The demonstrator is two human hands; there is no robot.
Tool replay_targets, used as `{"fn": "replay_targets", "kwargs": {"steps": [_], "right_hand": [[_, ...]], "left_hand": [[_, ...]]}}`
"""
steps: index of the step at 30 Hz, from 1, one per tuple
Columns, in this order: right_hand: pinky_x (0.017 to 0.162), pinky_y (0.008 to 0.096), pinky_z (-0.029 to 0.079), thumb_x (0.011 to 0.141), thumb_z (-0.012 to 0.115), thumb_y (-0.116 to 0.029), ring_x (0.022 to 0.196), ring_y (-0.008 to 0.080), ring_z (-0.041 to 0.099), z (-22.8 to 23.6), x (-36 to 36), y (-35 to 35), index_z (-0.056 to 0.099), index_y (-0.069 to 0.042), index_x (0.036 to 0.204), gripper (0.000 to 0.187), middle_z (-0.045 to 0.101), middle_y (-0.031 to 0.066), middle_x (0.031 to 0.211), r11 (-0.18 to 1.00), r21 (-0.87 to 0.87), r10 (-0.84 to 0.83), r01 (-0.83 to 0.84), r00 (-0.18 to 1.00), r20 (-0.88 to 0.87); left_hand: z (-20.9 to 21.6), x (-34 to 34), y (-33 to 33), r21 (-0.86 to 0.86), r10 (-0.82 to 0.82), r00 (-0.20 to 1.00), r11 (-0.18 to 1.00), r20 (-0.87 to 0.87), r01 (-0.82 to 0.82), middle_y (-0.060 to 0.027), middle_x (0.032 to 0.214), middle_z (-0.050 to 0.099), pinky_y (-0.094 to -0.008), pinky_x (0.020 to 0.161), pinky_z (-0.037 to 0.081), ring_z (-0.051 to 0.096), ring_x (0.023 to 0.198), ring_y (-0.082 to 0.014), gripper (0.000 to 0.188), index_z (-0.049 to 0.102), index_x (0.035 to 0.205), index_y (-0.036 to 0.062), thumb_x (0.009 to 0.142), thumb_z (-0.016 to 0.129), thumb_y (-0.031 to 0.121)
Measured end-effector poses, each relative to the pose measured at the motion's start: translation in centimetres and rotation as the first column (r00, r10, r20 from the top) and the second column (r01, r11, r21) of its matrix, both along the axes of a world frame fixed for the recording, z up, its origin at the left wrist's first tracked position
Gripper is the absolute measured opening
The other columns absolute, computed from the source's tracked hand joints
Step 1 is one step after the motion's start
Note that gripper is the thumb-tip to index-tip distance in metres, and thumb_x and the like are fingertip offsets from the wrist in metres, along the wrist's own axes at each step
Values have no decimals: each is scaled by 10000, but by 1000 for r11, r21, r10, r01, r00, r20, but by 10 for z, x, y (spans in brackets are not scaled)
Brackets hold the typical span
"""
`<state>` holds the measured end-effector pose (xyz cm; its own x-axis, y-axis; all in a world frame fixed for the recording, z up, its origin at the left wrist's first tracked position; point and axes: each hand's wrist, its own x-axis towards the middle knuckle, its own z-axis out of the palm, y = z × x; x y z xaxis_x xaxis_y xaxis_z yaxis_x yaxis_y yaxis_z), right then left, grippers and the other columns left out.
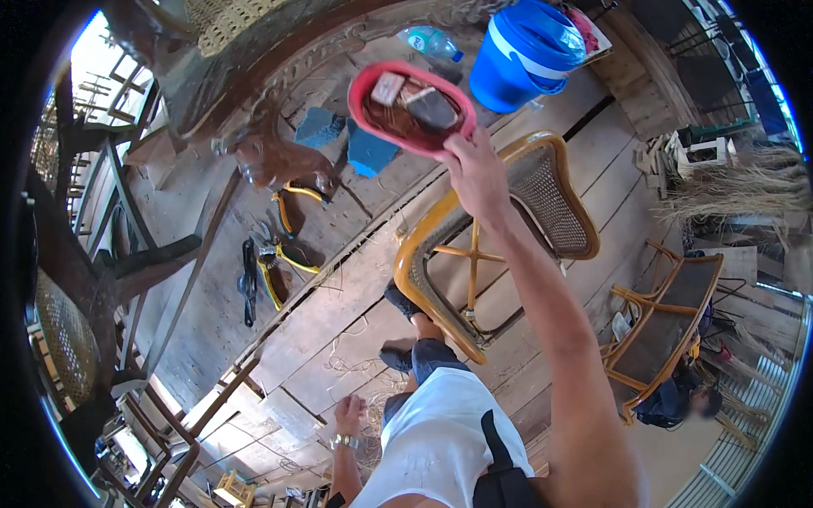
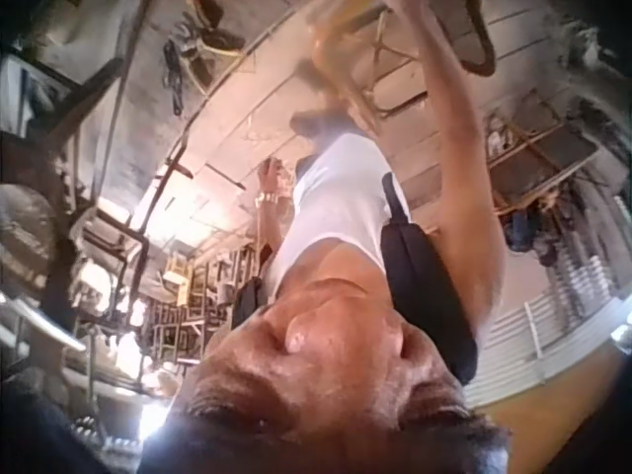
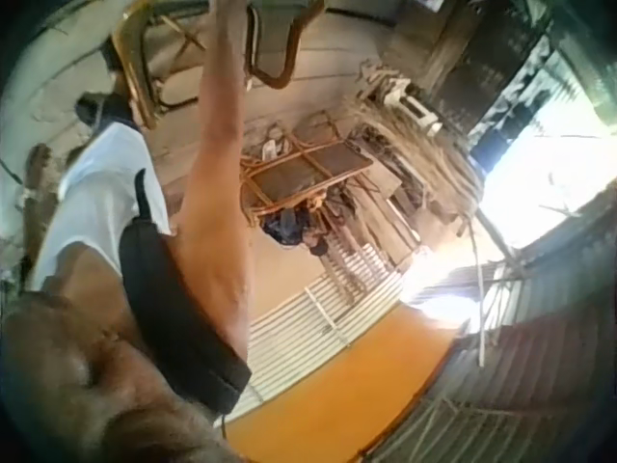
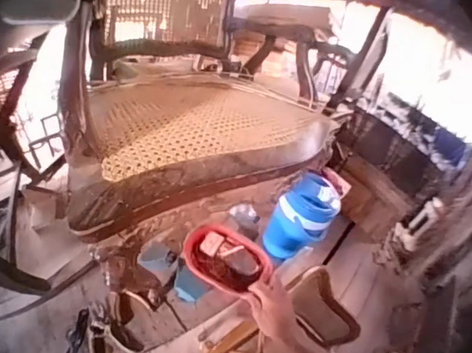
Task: The person retrieves a small red container and a dark rectangular object from a wooden table. They then use a pair of pliers to strip and cut thin natural fibers, likely rattan or cane, into smaller pieces. The person repeatedly handles the fibers and the pliers, working on the material on the floor.
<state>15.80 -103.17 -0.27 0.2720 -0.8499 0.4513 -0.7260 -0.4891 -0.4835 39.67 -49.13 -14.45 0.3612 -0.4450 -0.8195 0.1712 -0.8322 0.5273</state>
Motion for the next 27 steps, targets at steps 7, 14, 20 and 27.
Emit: {"fn": "replay_targets", "kwargs": {"steps": [7, 14, 20, 27], "right_hand": [[718, 429, 493, 825, 665, -55, 860, 325, 589, 23, -34, 134, 593, -70, 995, 185, 516, 148, 975, 983, 123, 147, -138, 987, -68], [748, 425, 501, 807, 673, -31, 920, 324, 592, 16, -1, 221, 601, -76, 1004, 215, 506, 147, 1042, 924, 303, 242, -235, 970, 13], [759, 428, 493, 783, 687, -29, 914, 326, 576, 3, 29, 256, 607, -83, 986, 224, 507, 139, 1032, 900, 276, 351, -338, 936, 3], [724, 435, 490, 761, 697, -68, 888, 336, 570, 2, 63, 285, 599, -109, 969, 233, 524, 136, 976, 856, 221, 484, -468, 875, -21]], "left_hand": [[50, -2, -80, -309, -158, 954, 922, 256, 235, -106, 893, 700, -292, 705, 527, 673, 820, -166, 244, 625, 1036, -8, 966, 586, 222], [115, -27, -103, -493, -83, 969, 849, 231, 191, -114, 901, 692, -298, 736, 533, 674, 822, -165, 235, 634, 1059, 13, 918, 664, 200], [176, -35, -109, -530, -92, 821, 722, 563, 445, -157, 1076, 648, -380, 803, 529, 651, 951, -297, 264, 618, 1093, 23, 864, 682, 138], [205, -3, -167, -482, 120, 544, 645, 830, 593, -179, 1243, 553, -499, 953, 434, 557, 1113, -392, 311, 598, 1141, 61, 852, 656, 159]]}}
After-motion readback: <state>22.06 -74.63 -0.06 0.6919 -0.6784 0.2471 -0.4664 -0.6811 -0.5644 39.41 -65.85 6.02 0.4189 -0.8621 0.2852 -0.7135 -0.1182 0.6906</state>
